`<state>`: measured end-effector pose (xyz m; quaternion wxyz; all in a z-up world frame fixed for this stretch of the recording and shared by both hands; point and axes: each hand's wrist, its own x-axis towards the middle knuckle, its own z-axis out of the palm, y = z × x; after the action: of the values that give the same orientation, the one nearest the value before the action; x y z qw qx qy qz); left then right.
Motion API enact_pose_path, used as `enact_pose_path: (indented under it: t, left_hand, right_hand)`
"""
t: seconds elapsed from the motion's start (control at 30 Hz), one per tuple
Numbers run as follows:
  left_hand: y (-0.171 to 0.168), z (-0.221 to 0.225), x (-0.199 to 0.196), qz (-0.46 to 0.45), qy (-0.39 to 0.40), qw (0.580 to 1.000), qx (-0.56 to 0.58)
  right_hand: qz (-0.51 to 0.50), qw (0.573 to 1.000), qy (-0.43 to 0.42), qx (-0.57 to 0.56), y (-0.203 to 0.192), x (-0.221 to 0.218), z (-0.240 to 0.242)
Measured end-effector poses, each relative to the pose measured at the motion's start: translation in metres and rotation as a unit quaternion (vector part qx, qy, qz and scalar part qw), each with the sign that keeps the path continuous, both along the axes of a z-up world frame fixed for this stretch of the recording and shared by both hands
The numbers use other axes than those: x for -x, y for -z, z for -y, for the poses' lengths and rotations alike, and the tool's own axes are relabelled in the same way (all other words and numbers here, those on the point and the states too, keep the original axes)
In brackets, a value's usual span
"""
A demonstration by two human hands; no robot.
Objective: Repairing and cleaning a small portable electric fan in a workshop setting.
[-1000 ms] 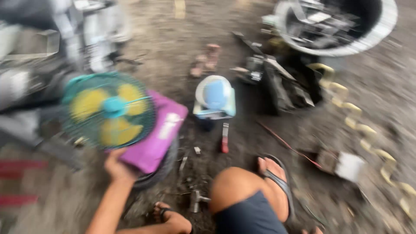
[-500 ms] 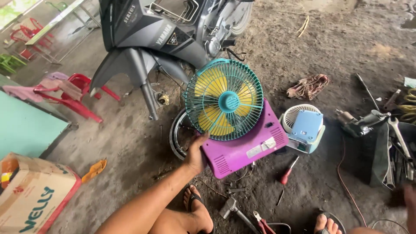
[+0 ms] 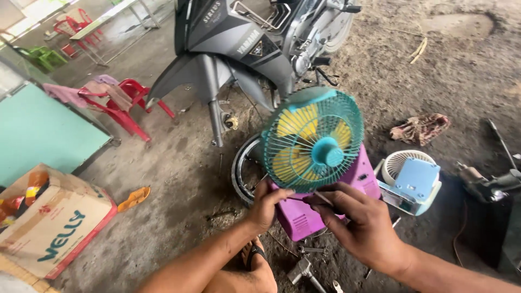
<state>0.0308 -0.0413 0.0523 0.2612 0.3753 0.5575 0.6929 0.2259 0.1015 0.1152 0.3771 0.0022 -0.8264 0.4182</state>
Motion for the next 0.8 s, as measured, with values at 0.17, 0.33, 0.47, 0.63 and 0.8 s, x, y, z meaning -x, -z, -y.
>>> enact_pose_path:
  t: [0.17,0.33,0.47,0.63,0.8]
  left_hand:
    - [0.003,0.007,-0.007,-0.014,-0.001,1.000,0.009]
    - [0.003,0.009,-0.015,0.041,-0.024,0.998,0.041]
    - [0.007,0.007,-0.014,0.044,-0.012,0.998,0.053]
    - [-0.001,0.003,-0.017,-0.009,-0.018,0.998,0.062]
    - [0.006,0.001,-0.012,-0.090,-0.046,0.994,0.035]
  right_hand:
    - [-0.053,0.997,0.009,-0.049,0.024,0.017,0.010]
    - [-0.041,0.997,0.004,-0.068,0.039,0.027,0.006]
    - [-0.032,0.996,0.006,-0.088,0.047,0.032,0.004]
    - [-0.011,0.994,-0.047,-0.099,0.043,0.033,0.002]
    - [0.113,0.992,-0.012,-0.056,0.039,0.024,0.009]
